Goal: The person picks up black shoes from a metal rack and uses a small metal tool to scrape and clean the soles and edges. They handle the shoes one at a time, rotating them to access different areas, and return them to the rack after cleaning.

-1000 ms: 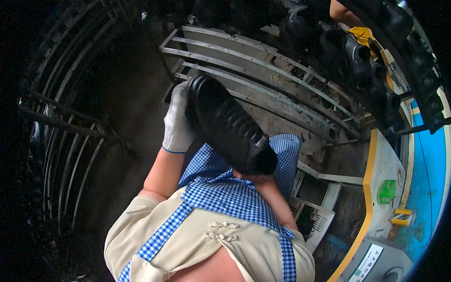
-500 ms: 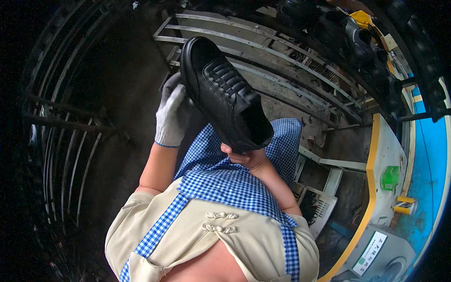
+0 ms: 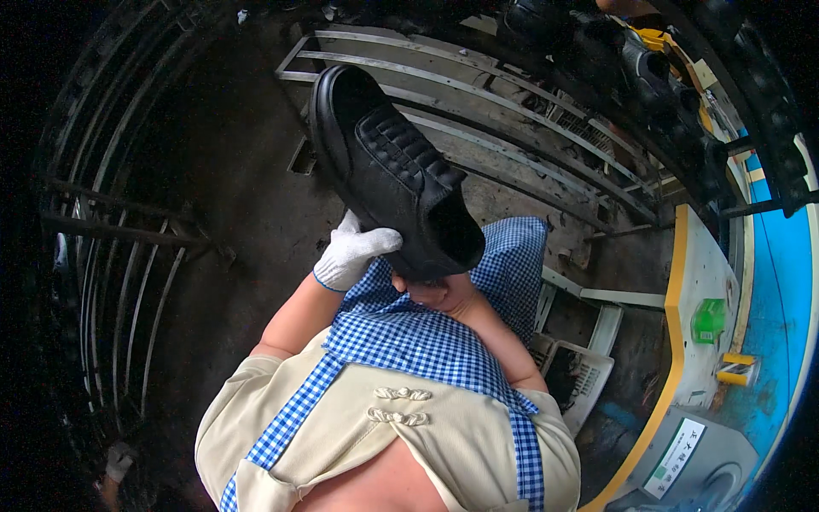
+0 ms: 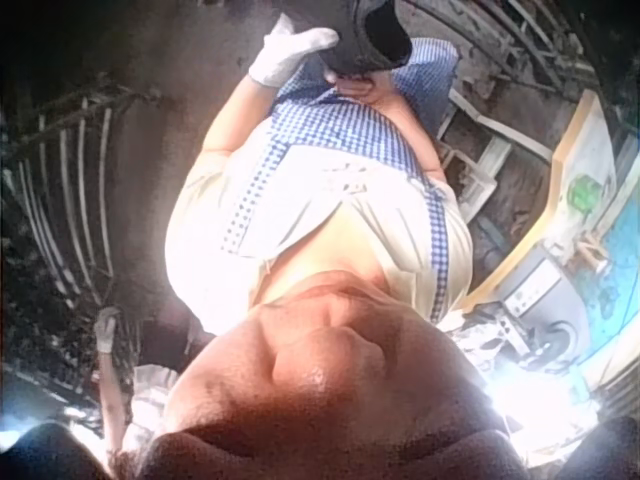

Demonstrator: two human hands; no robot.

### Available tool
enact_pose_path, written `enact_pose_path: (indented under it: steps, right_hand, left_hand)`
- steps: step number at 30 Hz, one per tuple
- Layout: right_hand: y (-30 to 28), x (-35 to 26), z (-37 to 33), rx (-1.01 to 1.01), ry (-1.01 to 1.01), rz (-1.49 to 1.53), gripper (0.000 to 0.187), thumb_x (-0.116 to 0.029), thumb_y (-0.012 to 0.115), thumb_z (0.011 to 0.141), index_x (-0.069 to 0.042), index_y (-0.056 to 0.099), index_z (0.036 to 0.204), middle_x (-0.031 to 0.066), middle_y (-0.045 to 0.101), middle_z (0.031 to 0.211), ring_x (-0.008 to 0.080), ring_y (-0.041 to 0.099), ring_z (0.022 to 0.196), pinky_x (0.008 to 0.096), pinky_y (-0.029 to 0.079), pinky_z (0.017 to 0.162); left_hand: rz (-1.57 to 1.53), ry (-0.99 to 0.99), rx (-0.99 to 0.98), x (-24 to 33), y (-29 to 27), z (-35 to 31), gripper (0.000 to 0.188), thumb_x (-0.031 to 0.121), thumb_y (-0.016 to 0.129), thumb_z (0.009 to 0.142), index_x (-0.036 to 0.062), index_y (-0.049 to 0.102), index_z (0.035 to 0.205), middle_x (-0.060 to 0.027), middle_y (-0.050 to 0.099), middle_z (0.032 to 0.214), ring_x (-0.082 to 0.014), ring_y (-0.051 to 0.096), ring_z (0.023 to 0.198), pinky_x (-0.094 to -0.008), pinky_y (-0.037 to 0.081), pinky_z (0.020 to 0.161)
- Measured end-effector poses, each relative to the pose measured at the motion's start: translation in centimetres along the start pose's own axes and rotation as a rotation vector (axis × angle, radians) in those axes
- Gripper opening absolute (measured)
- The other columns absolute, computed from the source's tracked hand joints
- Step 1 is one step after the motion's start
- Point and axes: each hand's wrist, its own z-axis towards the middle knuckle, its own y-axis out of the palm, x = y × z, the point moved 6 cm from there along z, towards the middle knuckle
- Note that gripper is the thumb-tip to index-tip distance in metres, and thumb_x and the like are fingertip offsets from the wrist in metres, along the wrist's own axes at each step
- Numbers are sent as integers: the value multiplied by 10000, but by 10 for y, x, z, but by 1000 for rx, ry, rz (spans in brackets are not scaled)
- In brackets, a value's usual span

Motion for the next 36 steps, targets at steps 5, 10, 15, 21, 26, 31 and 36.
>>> enact_pose_path:
  steps: [5, 10, 15, 21, 26, 31, 36]
  right_hand:
    - [-69, -20, -30, 702, -231, -221, 317, -346, 540, 997, -37, 607, 994, 6, 555, 657, 40, 361, 400, 186, 256, 351]
    - [6, -93, -60, 910, -927, -685, 111, -140, 654, 943, -91, 659, 844, -55, 542, 675, 31, 424, 544, 187, 296, 496]
    - [130, -107, -25, 585, -1089, -1758, 155, 7, 747, 798, -26, 709, 945, 17, 620, 822, 57, 500, 588, 213, 377, 507]
    - [142, -106, 1, 519, -971, -2120, 149, -38, 745, 802, -35, 710, 946, 70, 659, 870, 182, 653, 648, 284, 496, 547]
    - [143, -104, 6, 580, -862, -2390, 148, -97, 739, 779, -74, 652, 897, 40, 614, 860, 212, 662, 660, 321, 524, 562]
    - [140, -104, 10, 664, -719, -2468, 197, -148, 752, 742, -85, 610, 863, 44, 577, 846, 217, 662, 675, 338, 536, 571]
    - [132, -104, 13, 746, -698, -2430, 222, -178, 743, 727, -77, 580, 839, 66, 580, 837, 250, 657, 669, 362, 540, 578]
  left_hand:
    - [-54, 177, 119, 17, -6, 0, 878, 112, 783, 719, 34, 317, 1459, -155, 545, 1330, -288, 545, 1211, -405, 441, 1044]
    - [-91, 132, 128, 17, -5, 3, 862, 74, 741, 751, 53, 285, 1483, -155, 572, 1293, -274, 591, 1148, -386, 482, 1002]
    - [-21, 35, 45, 4, 8, 8, 998, 67, 758, 746, 109, 152, 1539, -134, 509, 1347, -229, 548, 1196, -356, 495, 977]
    - [105, 181, 43, -20, -3, 25, 1145, 109, 853, 681, 98, 95, 1539, -135, 515, 1347, -234, 535, 1222, -357, 485, 1005]
    - [350, 364, 111, -10, 1, 26, 1132, 149, 860, 696, 34, 82, 1511, -147, 524, 1350, -219, 543, 1226, -357, 433, 1065]
    - [492, 384, 108, -23, -11, 39, 1088, 224, 864, 707, 22, 130, 1484, -143, 542, 1342, -226, 546, 1236, -371, 406, 1087]
    - [482, 415, 137, -18, -3, 35, 937, 267, 814, 776, 40, 202, 1447, -110, 545, 1355, -192, 541, 1245, -399, 297, 1162]
